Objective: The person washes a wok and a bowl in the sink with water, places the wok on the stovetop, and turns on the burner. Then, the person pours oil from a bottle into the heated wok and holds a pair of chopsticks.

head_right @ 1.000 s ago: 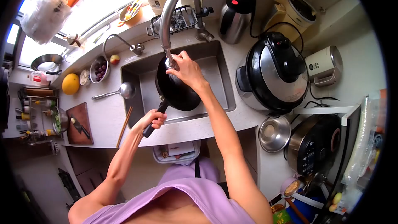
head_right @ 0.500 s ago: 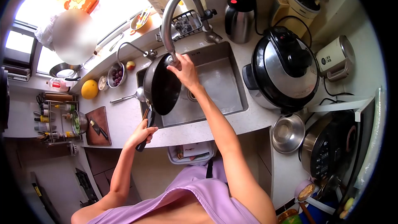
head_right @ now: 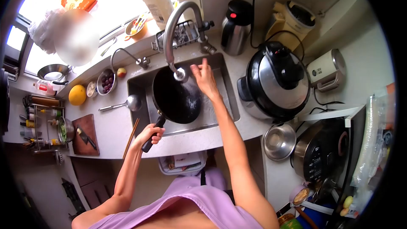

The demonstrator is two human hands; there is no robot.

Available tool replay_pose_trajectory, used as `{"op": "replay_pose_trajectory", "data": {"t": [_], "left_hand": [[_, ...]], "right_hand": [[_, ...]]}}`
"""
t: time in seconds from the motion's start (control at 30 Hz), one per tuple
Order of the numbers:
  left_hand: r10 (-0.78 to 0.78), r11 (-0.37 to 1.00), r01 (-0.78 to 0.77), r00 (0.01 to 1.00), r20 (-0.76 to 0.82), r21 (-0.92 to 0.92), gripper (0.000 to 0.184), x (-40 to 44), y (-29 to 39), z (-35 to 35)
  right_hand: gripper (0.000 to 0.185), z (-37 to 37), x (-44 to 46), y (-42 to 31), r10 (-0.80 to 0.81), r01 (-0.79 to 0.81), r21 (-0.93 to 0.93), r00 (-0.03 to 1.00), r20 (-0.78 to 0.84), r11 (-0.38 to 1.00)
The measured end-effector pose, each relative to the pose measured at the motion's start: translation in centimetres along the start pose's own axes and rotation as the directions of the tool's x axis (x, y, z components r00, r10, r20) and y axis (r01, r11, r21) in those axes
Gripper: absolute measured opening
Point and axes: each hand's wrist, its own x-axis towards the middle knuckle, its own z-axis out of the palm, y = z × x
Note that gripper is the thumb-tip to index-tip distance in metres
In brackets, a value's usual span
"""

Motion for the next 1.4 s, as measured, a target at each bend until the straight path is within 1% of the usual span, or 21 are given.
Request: {"op": "replay_pose_trajectory", "data": {"t": [0.1,0.17,0.2,0.23,0.37,0.43,0.5,0.57,0.6,0.67,0.77,0.8,0.83,0.87,0.9,0.97,1.0,1.13,1.3,1.33,1.4], "left_hand": [[0.009,0.996,-0.002,0.997,0.074,-0.094,0.023,2.6,-0.3,0.6],[-0.042,0.968,0.077,0.988,0.150,-0.238,0.022,5.1,-1.6,-0.3],[-0.054,0.961,0.093,0.987,0.152,-0.259,0.021,5.5,-1.7,-0.1],[-0.070,0.953,0.112,0.985,0.156,-0.283,0.021,5.9,-1.7,0.2],[-0.083,0.940,0.165,0.960,0.266,-0.300,0.020,7.2,-2.8,-0.6],[-0.100,0.944,0.184,0.950,0.296,-0.273,0.020,8.0,-3.4,-1.5],[-0.091,0.986,0.126,0.952,0.291,-0.106,0.021,8.3,-3.7,-2.6],[-0.065,0.985,0.042,0.989,0.130,0.169,0.025,8.2,-3.9,-3.2],[-0.060,0.985,0.037,0.989,0.137,0.167,0.025,8.5,-4.1,-3.8],[0.136,0.749,-0.112,0.991,0.013,0.653,0.035,9.4,-4.8,-4.8],[0.244,0.684,-0.116,0.967,-0.076,0.720,0.042,9.3,-4.9,-5.2],[0.243,0.675,-0.102,0.966,-0.090,0.731,0.042,9.3,-4.9,-5.3],[0.233,0.696,-0.099,0.968,-0.094,0.711,0.042,9.4,-5.1,-5.5],[0.254,0.679,-0.109,0.963,-0.094,0.726,0.042,9.6,-5.5,-5.9],[0.276,0.662,-0.118,0.957,-0.094,0.740,0.043,9.9,-6.0,-6.2],[0.272,0.655,-0.099,0.956,-0.112,0.749,0.045,10.3,-6.8,-6.7],[0.296,0.610,-0.095,0.948,-0.115,0.787,0.045,10.4,-7.2,-6.9],[0.351,0.528,-0.081,0.927,-0.131,0.845,0.044,12.1,-9.5,-7.9],[0.261,0.599,-0.030,0.952,-0.160,0.800,0.045,9.7,-6.6,-7.1],[0.286,0.582,-0.045,0.946,-0.153,0.812,0.045,10.2,-7.3,-7.4],[0.304,0.586,-0.047,0.938,-0.166,0.809,0.044,11.2,-8.5,-7.7]], "right_hand": [[0.069,0.8,3.2,3.6,0.121,-0.132,-0.026,0.958,-0.262,0.991],[0.068,2.0,7.1,6.7,0.109,-0.159,-0.191,0.962,-0.250,0.969],[0.068,2.8,8.0,5.7,0.070,-0.162,-0.261,0.942,-0.329,0.952],[0.068,2.2,8.4,4.1,0.106,-0.164,-0.196,0.956,-0.273,0.967],[0.055,-1.2,9.2,1.6,0.035,-0.058,-0.454,0.998,-0.059,0.889],[0.041,-5.0,9.5,-5.4,-0.108,0.029,-0.317,0.965,-0.237,0.948],[0.026,-7.6,11.6,-13.4,-0.401,0.305,-0.271,0.790,-0.464,0.913],[0.023,-9.1,15.8,-19.5,-0.493,0.476,-0.155,0.758,-0.427,0.866],[0.024,-9.4,18.3,-22.0,-0.470,0.382,-0.296,0.818,-0.332,0.875],[0.024,-9.4,24.0,-25.0,-0.422,0.287,-0.540,0.895,-0.143,0.791],[0.020,-9.2,35.8,-22.9,-0.467,0.436,-0.780,0.858,0.212,0.448],[0.020,-9.0,35.8,-24.4,-0.221,0.261,-0.745,0.963,0.154,0.614],[0.020,-8.7,35.0,-26.6,0.047,0.047,-0.691,0.992,0.116,0.721],[0.021,-8.1,37.1,-26.3,0.377,-0.332,-0.544,0.926,-0.032,0.770],[0.028,-7.9,38.5,-25.8,0.538,-0.475,-0.513,0.842,-0.029,0.715],[0.041,-7.8,41.3,-24.5,0.627,-0.557,-0.452,0.779,0.009,0.697],[0.054,-8.1,40.6,-25.2,0.627,-0.574,-0.402,0.779,0.000,0.713],[0.051,-8.3,39.0,-25.0,0.569,-0.522,-0.355,0.821,0.036,0.776],[0.046,-8.2,38.7,-24.6,0.436,-0.428,-0.272,0.899,-0.034,0.862],[0.044,-8.1,39.2,-24.3,0.447,-0.426,-0.370,0.894,-0.030,0.826],[0.039,-8.4,37.9,-24.7,0.283,-0.289,-0.498,0.955,-0.090,0.817]]}}
